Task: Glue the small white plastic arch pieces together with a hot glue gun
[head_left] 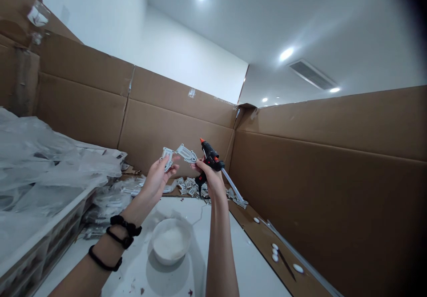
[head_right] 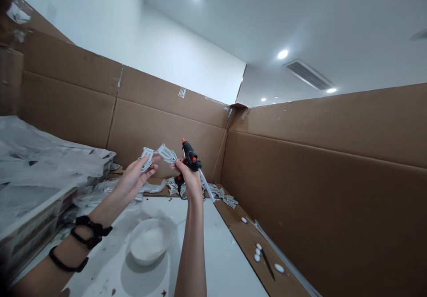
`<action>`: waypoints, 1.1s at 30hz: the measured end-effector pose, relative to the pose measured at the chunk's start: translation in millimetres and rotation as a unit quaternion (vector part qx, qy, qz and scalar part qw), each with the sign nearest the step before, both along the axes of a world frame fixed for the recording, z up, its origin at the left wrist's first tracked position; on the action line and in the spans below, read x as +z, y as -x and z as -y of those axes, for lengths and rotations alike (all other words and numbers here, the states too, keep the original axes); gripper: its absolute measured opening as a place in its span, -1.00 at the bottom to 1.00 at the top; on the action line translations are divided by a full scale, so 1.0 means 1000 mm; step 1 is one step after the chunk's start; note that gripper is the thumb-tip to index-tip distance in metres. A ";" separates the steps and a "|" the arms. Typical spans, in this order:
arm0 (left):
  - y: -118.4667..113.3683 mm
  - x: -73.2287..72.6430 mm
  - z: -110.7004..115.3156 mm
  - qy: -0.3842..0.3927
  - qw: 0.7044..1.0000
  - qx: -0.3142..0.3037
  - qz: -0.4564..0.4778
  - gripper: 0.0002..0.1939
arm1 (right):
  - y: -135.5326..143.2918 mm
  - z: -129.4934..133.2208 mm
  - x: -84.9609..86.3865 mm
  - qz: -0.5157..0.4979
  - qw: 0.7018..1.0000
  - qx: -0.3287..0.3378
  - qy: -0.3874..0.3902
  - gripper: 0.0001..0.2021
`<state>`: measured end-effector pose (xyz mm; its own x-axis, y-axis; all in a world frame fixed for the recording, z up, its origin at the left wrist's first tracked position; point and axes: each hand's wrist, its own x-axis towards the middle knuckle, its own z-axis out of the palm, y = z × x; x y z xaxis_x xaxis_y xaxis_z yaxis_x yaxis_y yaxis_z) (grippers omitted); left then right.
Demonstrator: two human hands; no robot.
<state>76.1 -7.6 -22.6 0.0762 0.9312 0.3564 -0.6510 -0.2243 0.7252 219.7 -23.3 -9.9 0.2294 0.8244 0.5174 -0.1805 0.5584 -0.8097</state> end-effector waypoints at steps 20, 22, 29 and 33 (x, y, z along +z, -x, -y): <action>0.009 0.000 -0.009 -0.039 0.990 0.129 -0.051 -0.62 | 0.024 -0.004 -0.004 0.162 0.986 -0.048 0.003 -0.61; 0.010 0.001 -0.009 -0.038 0.988 0.139 -0.064 -0.65 | 0.020 -0.001 -0.004 0.141 0.988 -0.067 -0.001 -0.55; 0.015 0.004 -0.008 -0.044 0.974 0.181 -0.127 -0.74 | 0.008 0.013 -0.001 0.146 0.983 -0.114 -0.016 -0.51; 0.014 0.003 -0.011 -0.058 0.969 0.193 -0.141 -0.68 | 0.006 0.012 -0.001 0.159 0.975 -0.156 0.001 -0.50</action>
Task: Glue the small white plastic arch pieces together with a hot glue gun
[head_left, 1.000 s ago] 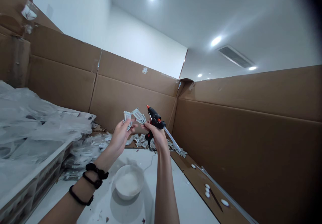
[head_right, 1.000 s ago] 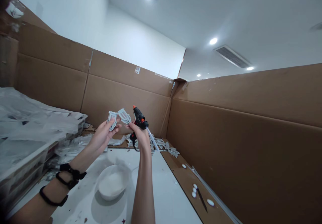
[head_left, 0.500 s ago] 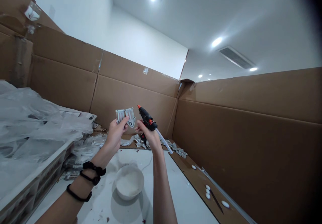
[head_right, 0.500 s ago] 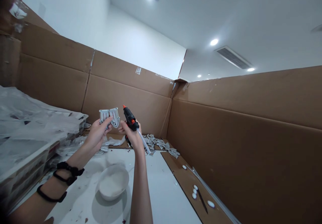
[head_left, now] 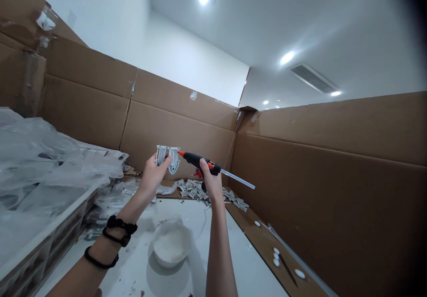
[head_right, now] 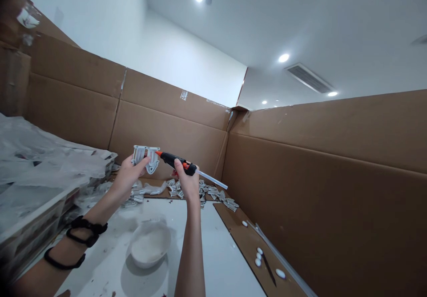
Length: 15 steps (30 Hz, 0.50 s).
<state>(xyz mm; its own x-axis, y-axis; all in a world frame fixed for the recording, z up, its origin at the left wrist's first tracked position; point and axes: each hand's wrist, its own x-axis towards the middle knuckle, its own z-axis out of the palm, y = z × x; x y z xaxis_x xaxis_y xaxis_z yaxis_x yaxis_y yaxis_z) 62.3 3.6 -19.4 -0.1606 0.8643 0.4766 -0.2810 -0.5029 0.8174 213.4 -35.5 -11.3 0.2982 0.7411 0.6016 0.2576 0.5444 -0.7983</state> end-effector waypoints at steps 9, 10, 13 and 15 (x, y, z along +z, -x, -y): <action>-0.003 -0.001 0.004 -0.020 0.999 -0.013 -0.030 -0.66 | -0.001 -0.002 0.001 0.031 0.999 -0.020 -0.006 -0.50; -0.003 0.000 0.004 -0.021 0.999 -0.015 -0.033 -0.65 | -0.001 -0.001 0.001 0.034 0.999 -0.017 -0.009 -0.50; -0.003 0.000 0.005 -0.022 0.999 -0.013 -0.042 -0.64 | -0.001 -0.001 0.001 0.033 0.999 -0.014 -0.012 -0.51; -0.003 0.001 0.005 -0.021 0.999 -0.011 -0.045 -0.64 | -0.001 -0.001 0.001 0.034 0.999 -0.013 -0.009 -0.51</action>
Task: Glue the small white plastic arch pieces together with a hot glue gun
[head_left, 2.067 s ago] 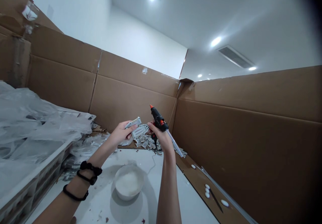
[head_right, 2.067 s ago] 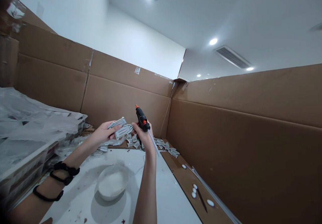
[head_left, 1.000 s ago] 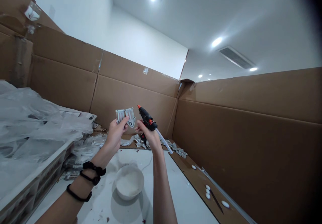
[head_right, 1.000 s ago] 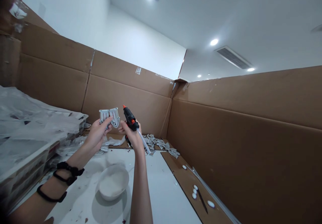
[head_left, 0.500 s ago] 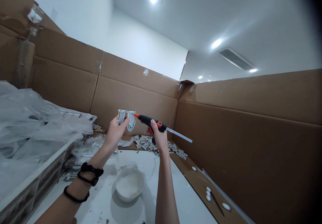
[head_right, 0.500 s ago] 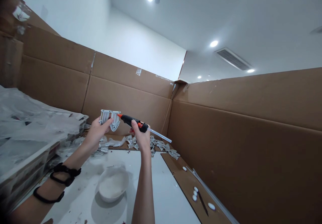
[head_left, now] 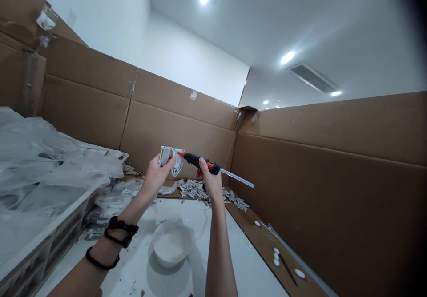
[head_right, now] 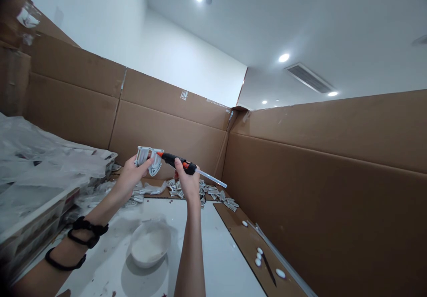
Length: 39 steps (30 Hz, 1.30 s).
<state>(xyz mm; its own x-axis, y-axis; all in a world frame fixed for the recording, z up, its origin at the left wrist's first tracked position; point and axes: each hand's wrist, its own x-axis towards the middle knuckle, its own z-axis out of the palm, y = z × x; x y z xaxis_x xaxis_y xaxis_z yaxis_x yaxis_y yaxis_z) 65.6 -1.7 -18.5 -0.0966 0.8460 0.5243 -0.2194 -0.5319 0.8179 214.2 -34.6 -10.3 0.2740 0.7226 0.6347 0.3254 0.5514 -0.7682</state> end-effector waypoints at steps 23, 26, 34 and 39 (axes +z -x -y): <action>-0.001 -0.005 -0.008 -0.003 1.000 0.017 -0.003 -0.68 | -0.002 0.000 -0.001 0.055 0.997 -0.058 -0.019 -0.52; -0.002 -0.002 -0.005 0.008 1.000 0.007 0.015 -0.69 | 0.001 -0.002 0.000 0.052 0.991 -0.108 -0.052 -0.54; -0.006 0.003 0.010 0.037 0.996 -0.068 0.051 -0.72 | 0.015 -0.013 -0.003 -0.057 0.984 0.165 0.045 -0.69; -0.008 -0.004 0.001 0.026 0.994 -0.082 0.069 -0.70 | 0.018 -0.016 -0.006 -0.058 0.977 0.199 0.050 -0.77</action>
<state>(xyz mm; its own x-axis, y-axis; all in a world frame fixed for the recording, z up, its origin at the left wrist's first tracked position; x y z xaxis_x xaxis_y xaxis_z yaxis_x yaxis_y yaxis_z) 73.9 -2.9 -22.1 -0.0229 0.8815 0.4715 -0.4120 -0.4381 0.7990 195.7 -18.9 -16.0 0.0243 0.8432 0.5371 0.0072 0.5371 -0.8435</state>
